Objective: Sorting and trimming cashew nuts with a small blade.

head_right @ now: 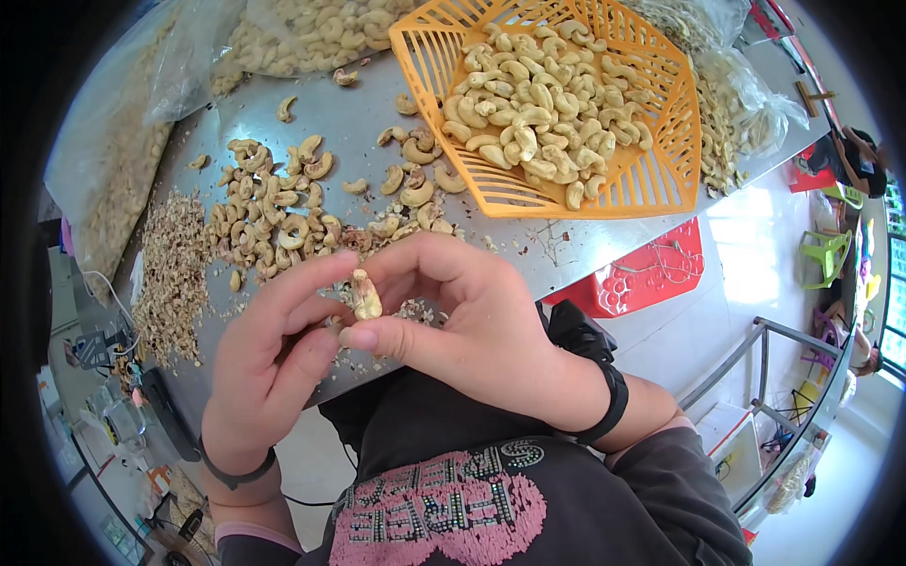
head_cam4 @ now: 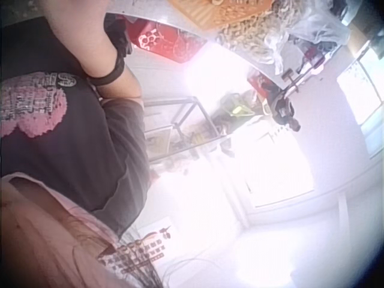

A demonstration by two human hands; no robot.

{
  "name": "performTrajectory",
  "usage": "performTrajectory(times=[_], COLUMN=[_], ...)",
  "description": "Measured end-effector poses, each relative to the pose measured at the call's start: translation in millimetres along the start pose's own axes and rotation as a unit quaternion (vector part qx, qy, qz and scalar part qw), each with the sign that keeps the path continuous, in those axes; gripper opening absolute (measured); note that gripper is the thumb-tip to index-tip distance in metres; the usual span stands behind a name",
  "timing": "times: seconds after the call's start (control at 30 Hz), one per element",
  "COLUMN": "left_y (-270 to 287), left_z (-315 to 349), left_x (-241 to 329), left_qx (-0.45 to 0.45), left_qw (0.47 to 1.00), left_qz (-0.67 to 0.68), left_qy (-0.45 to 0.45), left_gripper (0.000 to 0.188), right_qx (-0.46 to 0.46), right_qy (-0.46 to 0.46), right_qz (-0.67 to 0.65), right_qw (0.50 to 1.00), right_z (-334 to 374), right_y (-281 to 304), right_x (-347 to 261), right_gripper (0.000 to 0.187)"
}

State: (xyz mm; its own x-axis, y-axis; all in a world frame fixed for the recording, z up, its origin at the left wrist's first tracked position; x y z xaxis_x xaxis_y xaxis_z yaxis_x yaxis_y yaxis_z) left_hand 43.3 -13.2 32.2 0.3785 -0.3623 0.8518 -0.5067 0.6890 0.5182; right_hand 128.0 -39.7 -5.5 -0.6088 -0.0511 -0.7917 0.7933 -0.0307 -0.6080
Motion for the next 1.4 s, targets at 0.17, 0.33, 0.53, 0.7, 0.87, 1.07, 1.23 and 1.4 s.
performTrajectory(times=[0.17, 0.33, 0.53, 0.7, 0.87, 1.07, 1.23, 1.4], left_y=[1, 2, -2, 1, 2, 10, 13, 10], left_z=[1, 1, 3, 6, 5, 6, 12, 17], left_x=[5, 11, 10, 9, 11, 25, 29, 28], left_qx=[0.003, -0.005, -0.046, -0.019, -0.009, 0.080, 0.161, 0.212], left_qw=[1.000, 1.000, 0.997, 0.999, 0.998, 0.969, 0.945, 0.910], left_qz=[0.003, -0.011, -0.068, -0.040, -0.064, -0.195, -0.235, -0.299], left_qy=[-0.016, -0.024, -0.008, -0.006, -0.007, -0.128, -0.161, -0.192], left_gripper=[0.036, 0.035, 0.033, 0.034, 0.031, 0.039, 0.039, 0.040], right_qx=[0.024, 0.011, -0.010, -0.018, -0.012, 0.010, 0.022, 0.030], right_qy=[-0.062, -0.045, -0.043, -0.036, -0.016, 0.001, 0.020, 0.033], right_qz=[-0.031, -0.040, -0.023, 0.003, 0.004, 0.008, -0.007, 0.018], right_qw=[0.997, 0.998, 0.999, 0.999, 1.000, 1.000, 1.000, 0.999], right_z=[3, 2, 4, 4, 6, 6, 6, 6], right_y=[-1, -3, -6, -8, -8, -7, -5, -3], right_x=[5, 1, 0, -2, -5, -5, -4, -5], right_gripper=[0.029, 0.030, 0.031, 0.029, 0.027, 0.026, 0.026, 0.026])
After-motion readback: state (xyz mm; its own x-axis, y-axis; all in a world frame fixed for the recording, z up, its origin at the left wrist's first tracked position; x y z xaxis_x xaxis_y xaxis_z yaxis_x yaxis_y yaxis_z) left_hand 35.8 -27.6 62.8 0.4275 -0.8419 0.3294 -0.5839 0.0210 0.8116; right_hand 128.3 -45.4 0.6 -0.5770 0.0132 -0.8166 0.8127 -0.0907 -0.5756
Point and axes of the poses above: each hand's wrist, its own z-axis away from the middle knuckle, its own y-axis out of the back of the hand, x = y × z, the point moved 10 cm from there along -z, towards the middle knuckle, and after that the axes turned 14 degrees about -z, right-handed, at the moved point
